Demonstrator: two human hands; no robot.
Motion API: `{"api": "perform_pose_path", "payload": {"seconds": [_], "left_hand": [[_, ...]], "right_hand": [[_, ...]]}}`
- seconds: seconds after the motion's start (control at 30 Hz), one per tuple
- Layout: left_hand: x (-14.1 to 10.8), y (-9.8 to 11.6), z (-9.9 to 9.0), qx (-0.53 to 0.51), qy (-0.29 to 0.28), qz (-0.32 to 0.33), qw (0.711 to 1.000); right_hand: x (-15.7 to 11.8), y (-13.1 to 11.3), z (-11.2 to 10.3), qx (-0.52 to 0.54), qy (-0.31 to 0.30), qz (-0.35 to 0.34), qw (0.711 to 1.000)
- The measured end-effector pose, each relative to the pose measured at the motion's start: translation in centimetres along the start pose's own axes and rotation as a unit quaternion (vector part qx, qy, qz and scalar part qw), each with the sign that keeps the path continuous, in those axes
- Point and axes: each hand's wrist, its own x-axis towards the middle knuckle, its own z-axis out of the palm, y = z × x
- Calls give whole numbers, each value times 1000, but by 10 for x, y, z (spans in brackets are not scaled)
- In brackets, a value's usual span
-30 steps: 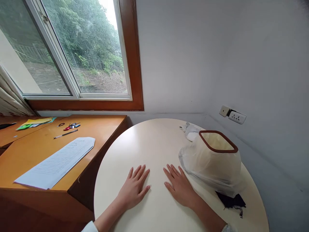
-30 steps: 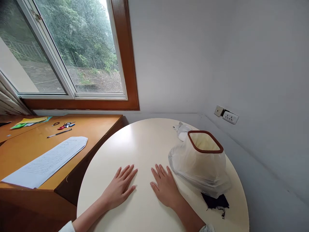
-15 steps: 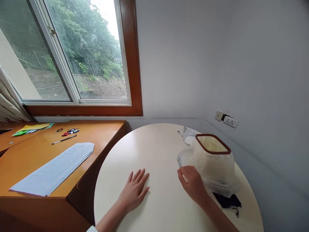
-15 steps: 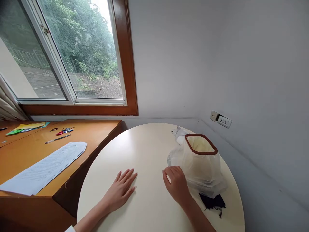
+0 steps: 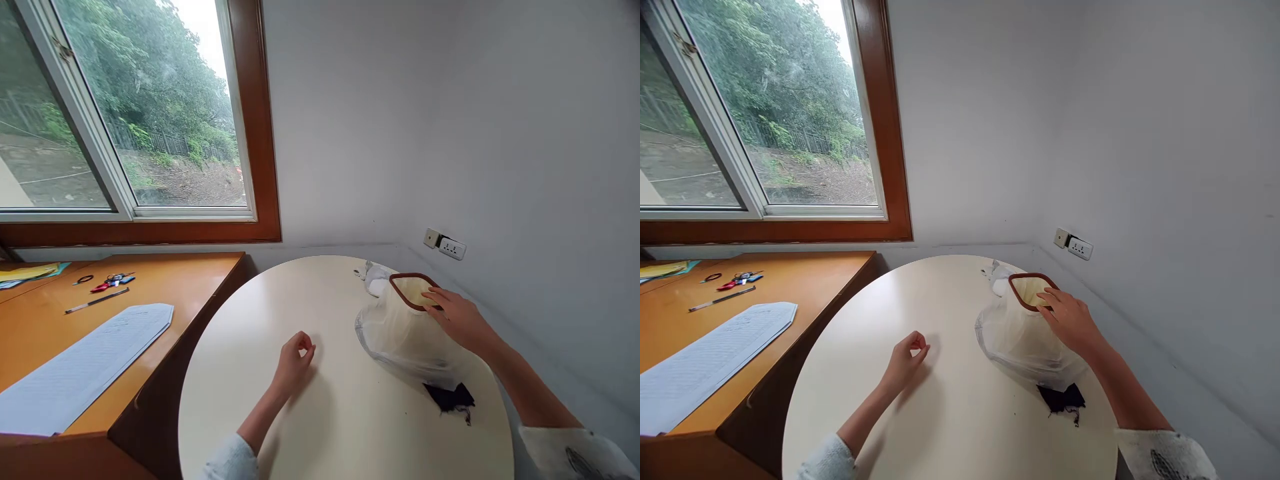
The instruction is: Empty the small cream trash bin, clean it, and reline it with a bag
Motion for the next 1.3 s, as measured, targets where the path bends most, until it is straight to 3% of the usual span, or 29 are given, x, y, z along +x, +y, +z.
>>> {"api": "perform_pose_path", "payload": {"seconds": [0.13,0.33,0.5,0.63,0.77,0.87,1.07,1.3], "left_hand": [[8,-5,19,-36,10,-10,999],[8,-27,17,-62,50,-30,996],[9,-26,12,-71,65,-37,995],[5,-14,12,-75,57,-36,995],[-1,-5,11,-109,34,-13,993],[-2,-7,13,-162,3,17,987],[-4,-19,21,-170,-32,84,981],[-8,-11,18,-136,-46,75,987]], "right_hand": [[4,1,-11,93,-141,32,985],[7,-3,-18,99,-189,28,976],[6,0,-12,81,-158,8,984],[-1,-5,-15,62,-84,-48,993],[-10,-31,-28,39,1,-144,989],[-15,-62,-29,41,29,-197,979],[-18,-119,0,105,18,-255,961],[-19,-149,36,163,1,-282,945]]}}
